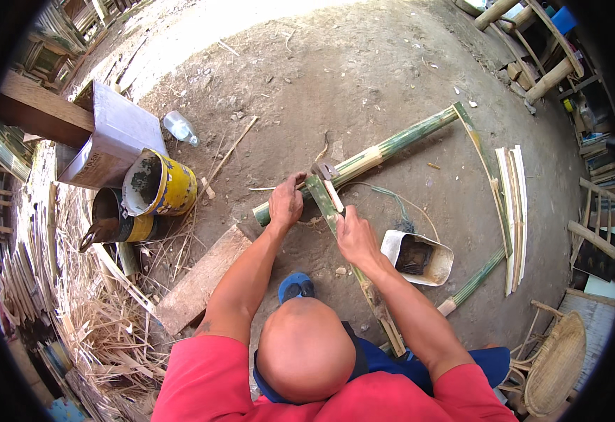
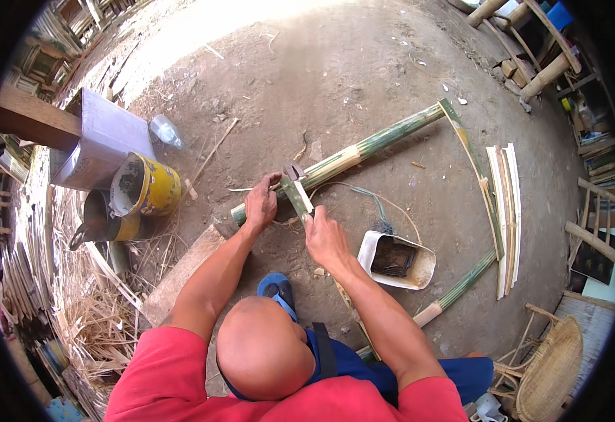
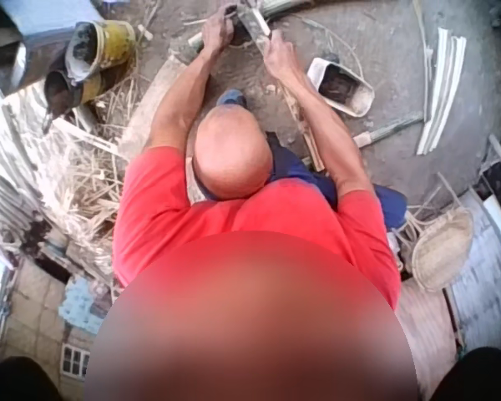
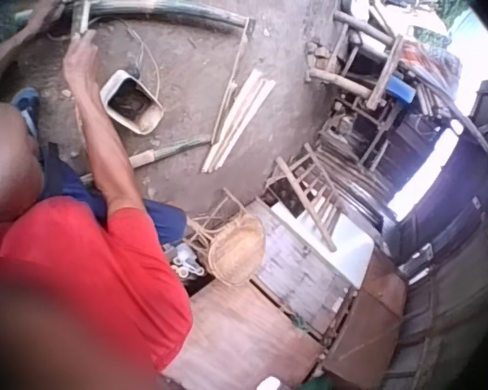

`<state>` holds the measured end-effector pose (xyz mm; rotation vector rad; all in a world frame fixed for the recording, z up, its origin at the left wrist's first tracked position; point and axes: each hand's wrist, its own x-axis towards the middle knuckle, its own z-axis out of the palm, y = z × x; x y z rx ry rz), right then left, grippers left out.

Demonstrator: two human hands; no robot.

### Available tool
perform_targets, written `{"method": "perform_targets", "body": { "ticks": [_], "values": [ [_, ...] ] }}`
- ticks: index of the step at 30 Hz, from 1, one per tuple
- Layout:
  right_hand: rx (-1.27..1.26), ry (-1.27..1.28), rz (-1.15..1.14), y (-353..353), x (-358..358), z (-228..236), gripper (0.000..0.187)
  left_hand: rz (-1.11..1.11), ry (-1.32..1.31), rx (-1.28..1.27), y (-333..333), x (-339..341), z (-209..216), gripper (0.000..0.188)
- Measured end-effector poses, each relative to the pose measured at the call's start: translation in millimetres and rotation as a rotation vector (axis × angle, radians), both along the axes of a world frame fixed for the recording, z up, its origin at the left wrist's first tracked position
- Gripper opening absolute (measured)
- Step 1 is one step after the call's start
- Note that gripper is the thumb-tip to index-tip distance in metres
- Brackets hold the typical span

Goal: The person assembles a rectangular bamboo frame by joining cut bamboo poles at the corners. They use a hammer to drive nails into the joints, securing the pieces together. The person works on the ground in a cluttered workshop, handling bamboo poles, nails, and a hammer.

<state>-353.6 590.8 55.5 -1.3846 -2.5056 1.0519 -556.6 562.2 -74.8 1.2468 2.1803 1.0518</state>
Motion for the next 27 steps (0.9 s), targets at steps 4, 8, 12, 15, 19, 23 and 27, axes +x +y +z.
{"method": "perform_targets", "body": {
  "ticks": [4, 8, 12, 15, 19, 23, 27],
  "values": [
    [0.253, 0.435, 0.056, -9, 5, -10, 0.023, -0.017, 0.044, -0.107, -2, 1, 3, 0.047],
    [-0.074, -0.098, 0.002, -8, 12, -24, 0.025, -0.008, 0.016, 0.02, -10, 6, -5, 0.048],
    [0.229, 0.366, 0.046, -5, 12, -30, 0.026, -0.01, 0.014, -0.022, -11, 6, -7, 0.049],
    [0.384, 0.472, 0.17, -2, 8, -28, 0.026, -0.015, 0.01, -0.034, -5, 3, -1, 0.048],
    [0.027, 0.071, -0.042, -1, 6, -27, 0.025, -0.015, 0.026, -0.114, -5, 5, 7, 0.05],
    [0.099, 0.201, -0.017, -6, 9, -32, 0.027, -0.011, -0.077, -0.142, -5, -3, 3, 0.054],
    [-0.046, -0.022, -0.088, -6, 13, -37, 0.029, 0.064, -0.38, 0.118, -5, -21, -16, 0.06]
  ]
}}
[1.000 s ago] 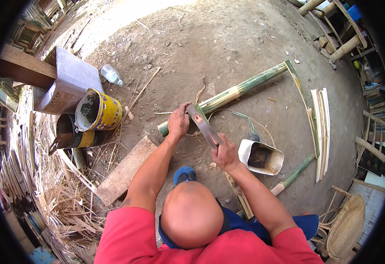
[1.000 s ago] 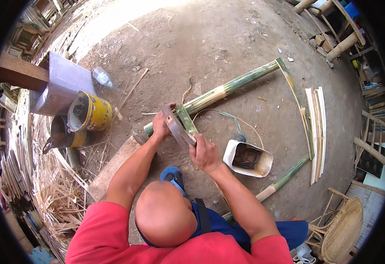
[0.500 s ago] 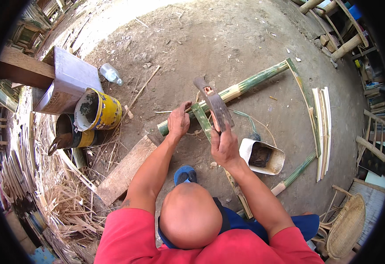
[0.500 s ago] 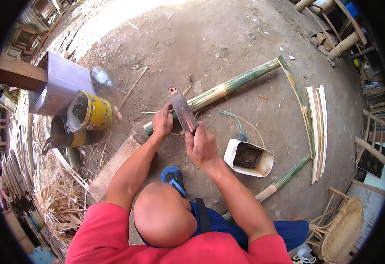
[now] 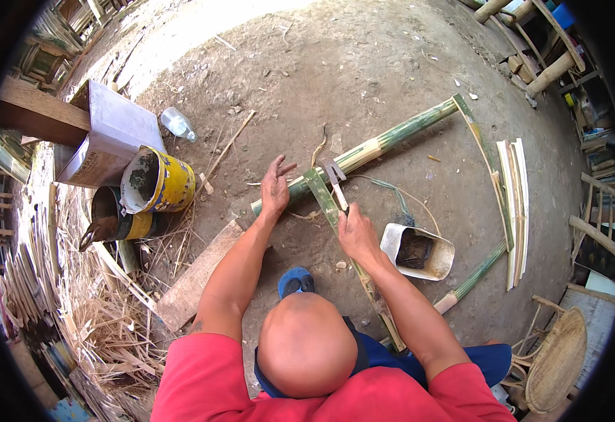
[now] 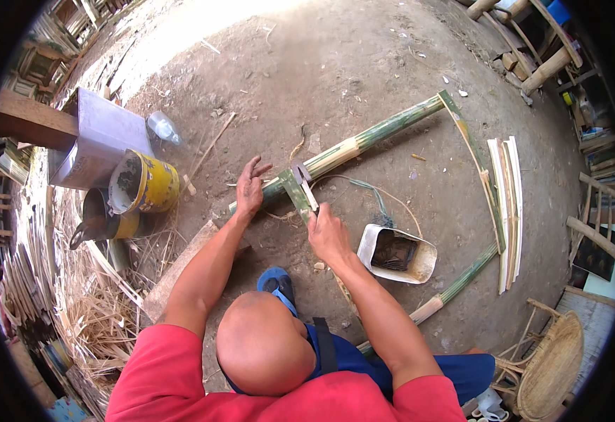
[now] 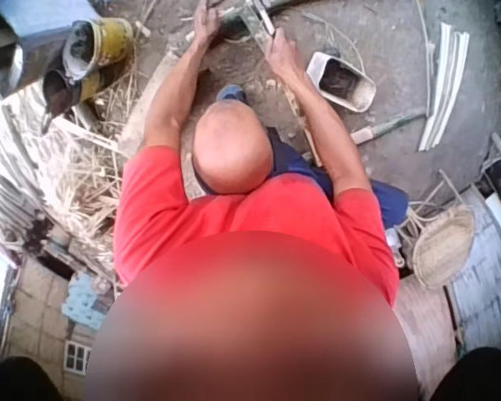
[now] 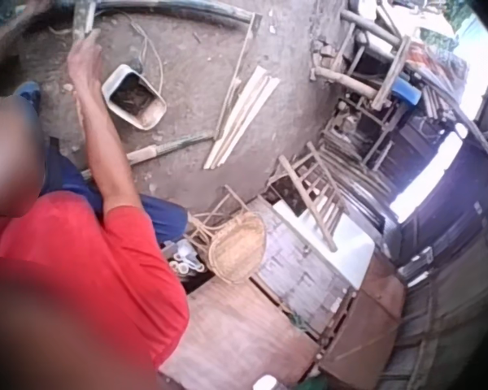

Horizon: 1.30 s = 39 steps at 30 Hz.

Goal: The person assembles a rectangular bamboo frame by joining cut bamboo poles at the corners. They use a hammer to drive nails into the joints, securing the pieces together. The person works on the ground in a cluttered workshop, handling bamboo poles, nails, and a hammer.

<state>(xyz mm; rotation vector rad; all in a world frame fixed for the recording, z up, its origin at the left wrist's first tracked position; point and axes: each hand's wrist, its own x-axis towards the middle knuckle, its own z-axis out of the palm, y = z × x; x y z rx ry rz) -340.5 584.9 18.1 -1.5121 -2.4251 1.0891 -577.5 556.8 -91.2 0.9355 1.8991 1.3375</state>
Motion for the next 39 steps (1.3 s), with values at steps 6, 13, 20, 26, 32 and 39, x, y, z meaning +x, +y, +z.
{"method": "perform_targets", "body": {
  "ticks": [6, 13, 20, 26, 32, 39],
  "values": [
    [0.091, 0.053, -0.113, 46, 38, 30, 0.033, 0.288, -0.413, 0.092, 2, -9, -5, 0.049],
    [0.176, -0.219, -0.538, 100, 242, 44, 0.035, -0.256, 0.065, 0.161, 53, 83, 66, 0.028],
    [0.057, -0.433, -1.016, 41, 387, -35, 0.031, -1.166, 0.438, -0.158, 87, 243, 92, 0.051],
    [0.08, -0.355, -1.033, 20, 400, -48, 0.022, -0.931, 0.38, -0.205, 131, 190, 118, 0.041],
    [0.147, -0.015, -0.77, 57, 282, -43, 0.028, -0.098, 0.663, 0.019, 125, 7, 175, 0.04],
    [-0.038, 0.106, -0.393, 75, 122, -32, 0.03, 0.421, 0.081, -0.241, 45, -149, 113, 0.042]
  ]
}}
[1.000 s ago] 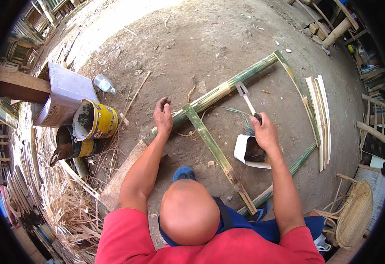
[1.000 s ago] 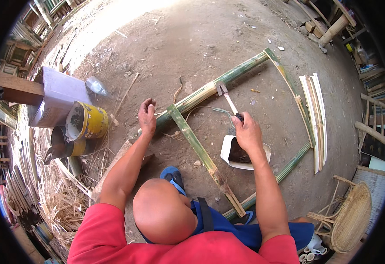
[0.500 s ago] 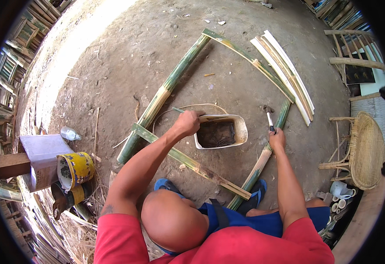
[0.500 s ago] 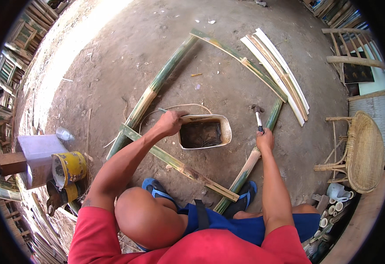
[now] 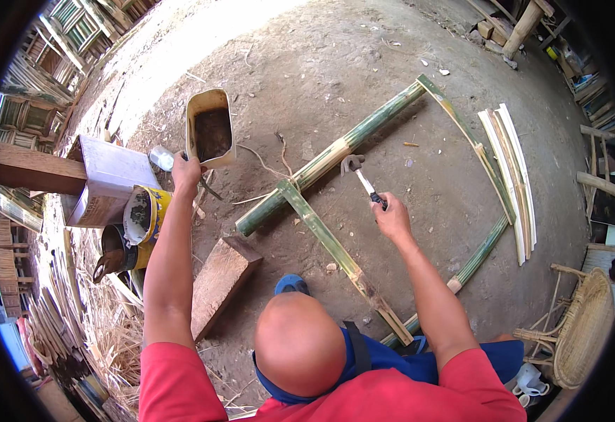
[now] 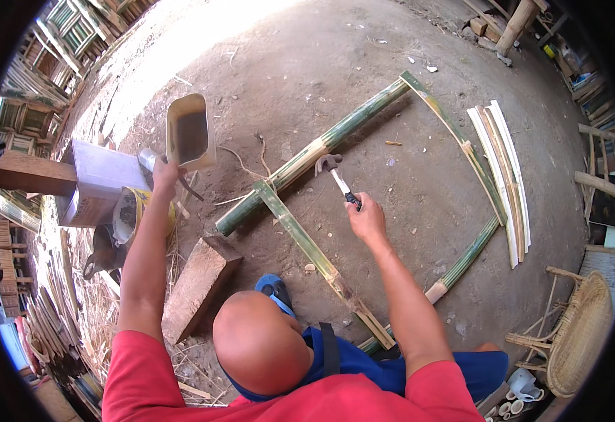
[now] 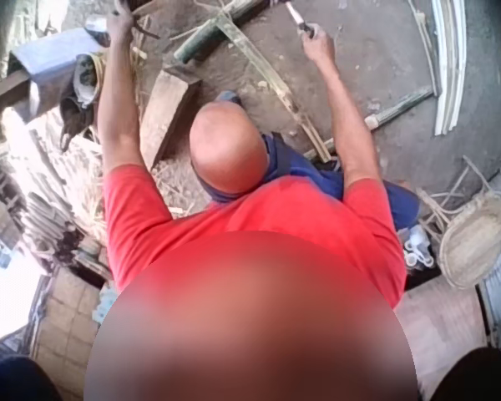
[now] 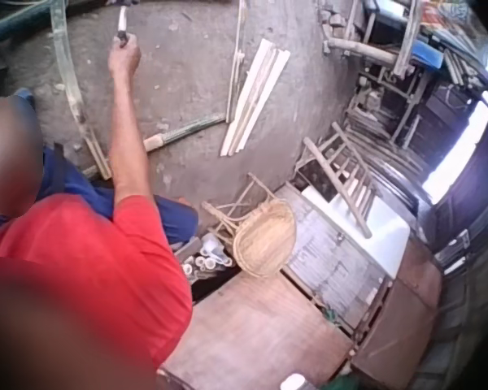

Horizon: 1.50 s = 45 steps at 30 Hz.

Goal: The person assembles a rectangular bamboo frame by joining cut bamboo poles at the corners. They use a hammer to drive nails into the joints, securing the pieces together. The person works on the ground in a cluttered workshop, handling bamboo poles, nails, and a hammer.

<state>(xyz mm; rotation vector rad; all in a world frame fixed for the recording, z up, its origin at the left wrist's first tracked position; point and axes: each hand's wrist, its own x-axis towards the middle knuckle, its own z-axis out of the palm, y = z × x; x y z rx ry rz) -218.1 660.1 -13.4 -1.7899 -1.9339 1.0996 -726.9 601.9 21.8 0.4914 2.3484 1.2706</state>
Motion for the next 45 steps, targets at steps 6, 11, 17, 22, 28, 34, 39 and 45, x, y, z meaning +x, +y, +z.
{"method": "perform_targets", "body": {
  "ticks": [6, 11, 17, 22, 28, 34, 39, 45],
  "values": [
    [0.068, -0.103, -0.016, -19, -28, -35, 0.037, 0.023, 0.359, -0.298, -54, 3, -39, 0.05],
    [0.116, -0.264, -0.004, -38, -4, -60, 0.041, -0.671, 0.568, -0.028, -25, 102, -19, 0.046],
    [0.245, -0.074, 0.174, -31, -47, -34, 0.054, -1.293, 0.418, -0.653, 46, 142, -21, 0.036],
    [0.039, 0.195, 0.26, -21, -136, 10, 0.063, -0.993, 0.507, 0.244, 41, 112, -15, 0.022],
    [-0.049, 0.243, 0.406, 8, -181, 17, 0.062, 0.496, -0.899, 0.564, 39, 47, 13, 0.025],
    [-0.171, -0.048, 0.577, 11, -201, 42, 0.045, -0.028, -1.012, 0.652, 57, 71, 1, 0.029],
    [-0.054, -0.278, 0.356, 57, -143, 113, 0.039, -0.405, -0.509, 0.065, 37, 68, -20, 0.035],
    [0.254, 0.572, 0.426, 80, -191, 107, 0.06, 0.305, -0.319, 0.425, 39, 76, -9, 0.074]
  ]
}}
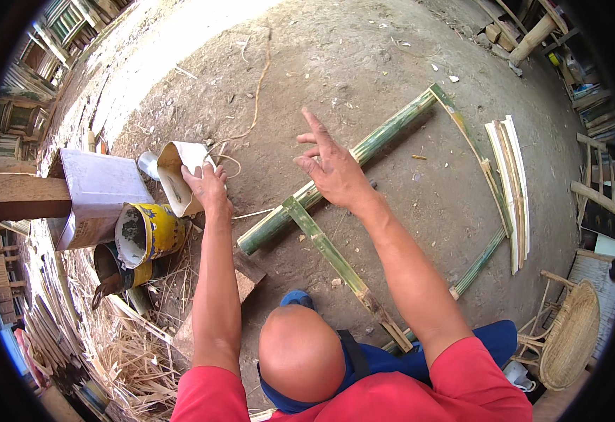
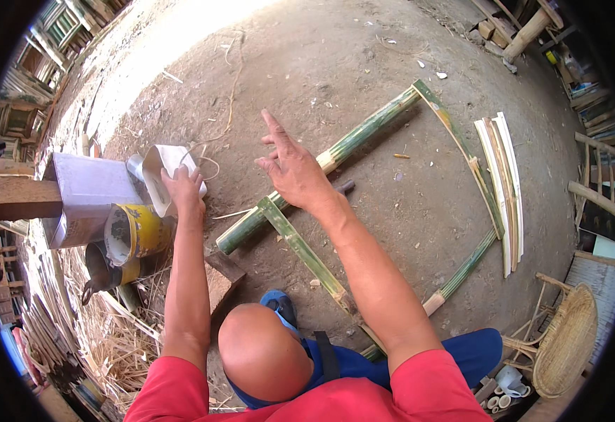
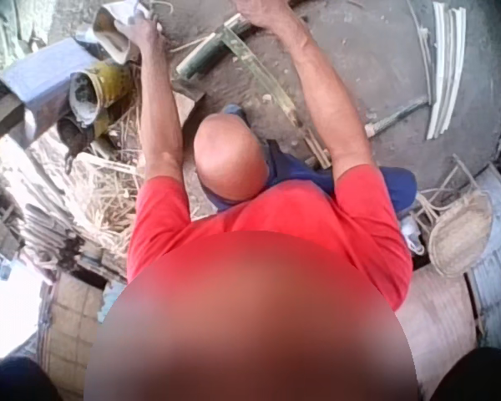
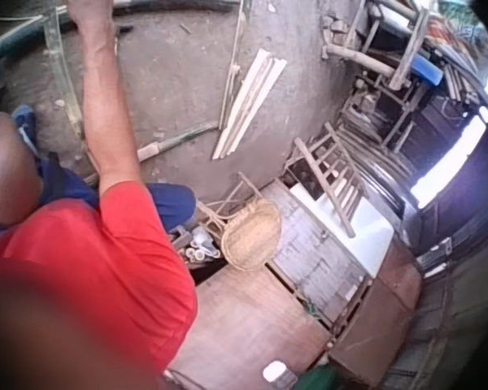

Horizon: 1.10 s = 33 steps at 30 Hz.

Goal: The person assembles a rectangular bamboo frame by joining cut bamboo poles at the corners. They use a hammer to drive nails into the joints, securing the pieces together. The person works on the ground in a cluttered workshop, handling bamboo poles, nails, and a hammer.

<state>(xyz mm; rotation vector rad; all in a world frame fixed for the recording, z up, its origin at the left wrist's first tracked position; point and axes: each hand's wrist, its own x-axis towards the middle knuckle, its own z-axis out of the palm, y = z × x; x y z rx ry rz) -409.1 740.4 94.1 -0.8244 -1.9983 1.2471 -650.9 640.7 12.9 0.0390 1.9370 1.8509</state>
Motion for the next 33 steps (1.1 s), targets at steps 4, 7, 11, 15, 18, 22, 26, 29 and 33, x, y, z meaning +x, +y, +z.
{"method": "perform_targets", "body": {
  "ticks": [4, 7, 11, 15, 18, 22, 26, 29, 33],
  "values": [
    [-0.251, -0.464, 0.256, -4, 64, -12, 0.052, -0.624, 0.702, -0.318, 22, 51, 63, 0.074],
    [-0.326, -0.754, 0.032, -3, 171, 5, 0.048, -1.097, 0.404, -0.392, 60, 116, 94, 0.056],
    [-0.314, -1.016, -0.476, -34, 344, 84, 0.047, -1.768, 0.62, -0.225, 117, 238, 107, 0.043],
    [-0.376, -1.053, -0.94, -164, 453, 201, 0.039, -2.176, 0.58, 0.189, 115, 397, 127, 0.041],
    [-0.42, -1.097, -1.131, -281, 469, 269, 0.036, -2.515, 0.377, 0.407, 60, 492, 154, 0.041],
    [-0.588, -1.099, -1.272, -378, 458, 309, 0.035, -2.825, 0.118, 0.496, -35, 560, 180, 0.041],
    [-0.602, -1.016, -1.404, -457, 421, 320, 0.039, -3.053, -0.047, 0.287, -123, 578, 190, 0.043],
    [-0.649, -0.926, -1.494, -518, 380, 313, 0.036, -3.233, 0.101, 0.09, -193, 578, 195, 0.045],
    [-0.663, -0.721, -1.64, -592, 349, 290, 0.037, -3.436, -0.009, 0.044, -304, 578, 202, 0.047]
  ]
}}
